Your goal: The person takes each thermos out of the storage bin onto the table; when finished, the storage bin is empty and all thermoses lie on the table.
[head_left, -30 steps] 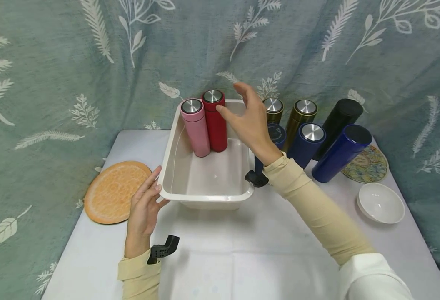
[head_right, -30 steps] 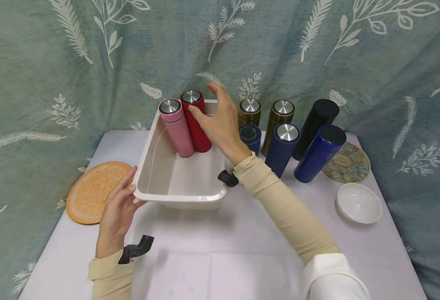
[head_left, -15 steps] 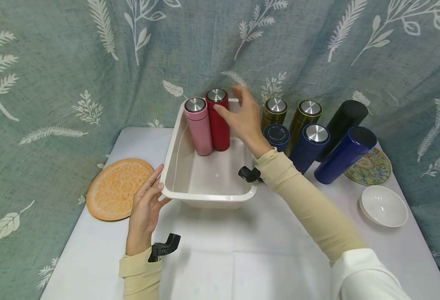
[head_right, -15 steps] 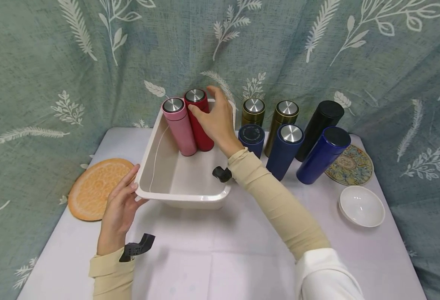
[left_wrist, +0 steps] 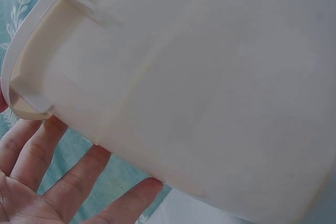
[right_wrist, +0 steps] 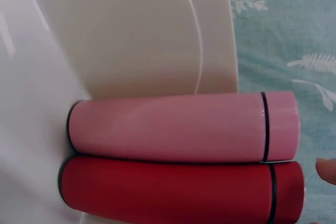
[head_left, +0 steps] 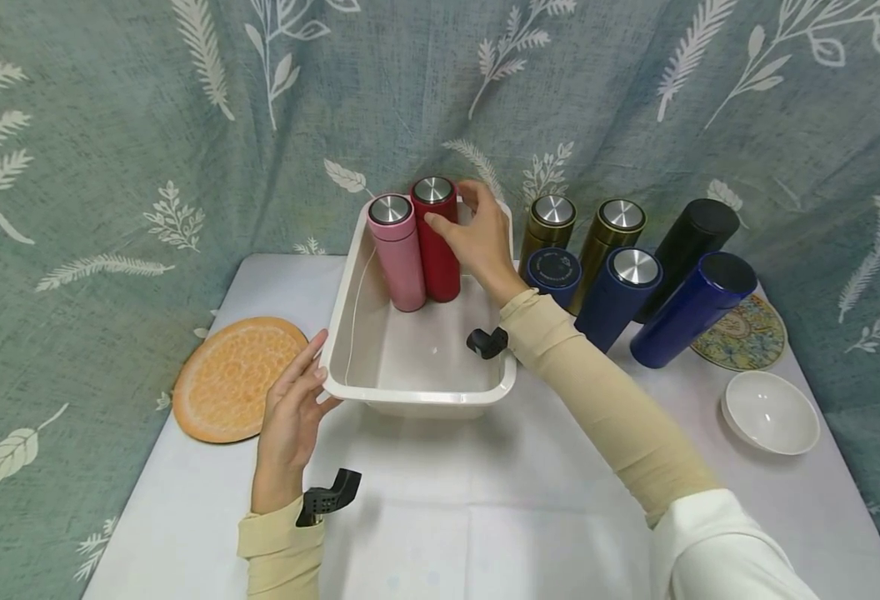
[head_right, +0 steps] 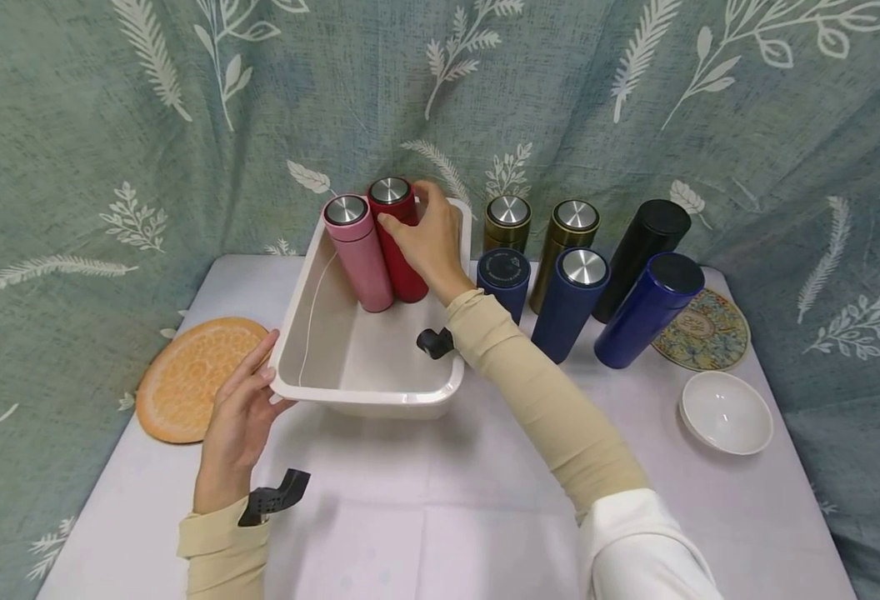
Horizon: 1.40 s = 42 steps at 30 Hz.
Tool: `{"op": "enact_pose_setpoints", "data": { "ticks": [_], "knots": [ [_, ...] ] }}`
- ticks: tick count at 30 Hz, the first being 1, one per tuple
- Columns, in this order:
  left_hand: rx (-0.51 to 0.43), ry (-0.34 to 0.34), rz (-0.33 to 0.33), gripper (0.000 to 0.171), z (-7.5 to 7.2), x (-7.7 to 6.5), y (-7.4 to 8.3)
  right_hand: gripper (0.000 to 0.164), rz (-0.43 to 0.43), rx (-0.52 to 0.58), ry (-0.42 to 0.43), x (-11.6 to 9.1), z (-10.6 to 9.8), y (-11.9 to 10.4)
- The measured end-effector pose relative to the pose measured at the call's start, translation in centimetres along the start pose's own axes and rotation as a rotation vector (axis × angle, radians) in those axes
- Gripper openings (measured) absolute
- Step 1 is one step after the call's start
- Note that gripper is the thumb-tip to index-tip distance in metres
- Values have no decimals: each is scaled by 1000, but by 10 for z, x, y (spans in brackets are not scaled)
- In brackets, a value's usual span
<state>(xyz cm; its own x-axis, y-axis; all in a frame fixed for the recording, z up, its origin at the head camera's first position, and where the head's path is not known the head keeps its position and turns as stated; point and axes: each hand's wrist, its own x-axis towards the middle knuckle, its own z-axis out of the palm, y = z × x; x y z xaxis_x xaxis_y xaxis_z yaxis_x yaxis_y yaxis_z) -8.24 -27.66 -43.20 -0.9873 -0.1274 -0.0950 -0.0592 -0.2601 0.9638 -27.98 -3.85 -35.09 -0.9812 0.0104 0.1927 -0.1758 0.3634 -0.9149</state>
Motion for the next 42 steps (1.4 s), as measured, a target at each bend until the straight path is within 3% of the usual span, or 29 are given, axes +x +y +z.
{"op": "enact_pose_setpoints", "data": {
  "ticks": [10,27,42],
  "knots": [
    [-10,-5,12,52,-1,-3,0,67,-1,26,-12,6,12,7],
    [-11,1,13,52,-2,-1,-1,69,55,-40,-34,17,15,15],
    [9,7,9,52,0,1,-1,70,51,-67,-37,23,16,15]
  ]
}}
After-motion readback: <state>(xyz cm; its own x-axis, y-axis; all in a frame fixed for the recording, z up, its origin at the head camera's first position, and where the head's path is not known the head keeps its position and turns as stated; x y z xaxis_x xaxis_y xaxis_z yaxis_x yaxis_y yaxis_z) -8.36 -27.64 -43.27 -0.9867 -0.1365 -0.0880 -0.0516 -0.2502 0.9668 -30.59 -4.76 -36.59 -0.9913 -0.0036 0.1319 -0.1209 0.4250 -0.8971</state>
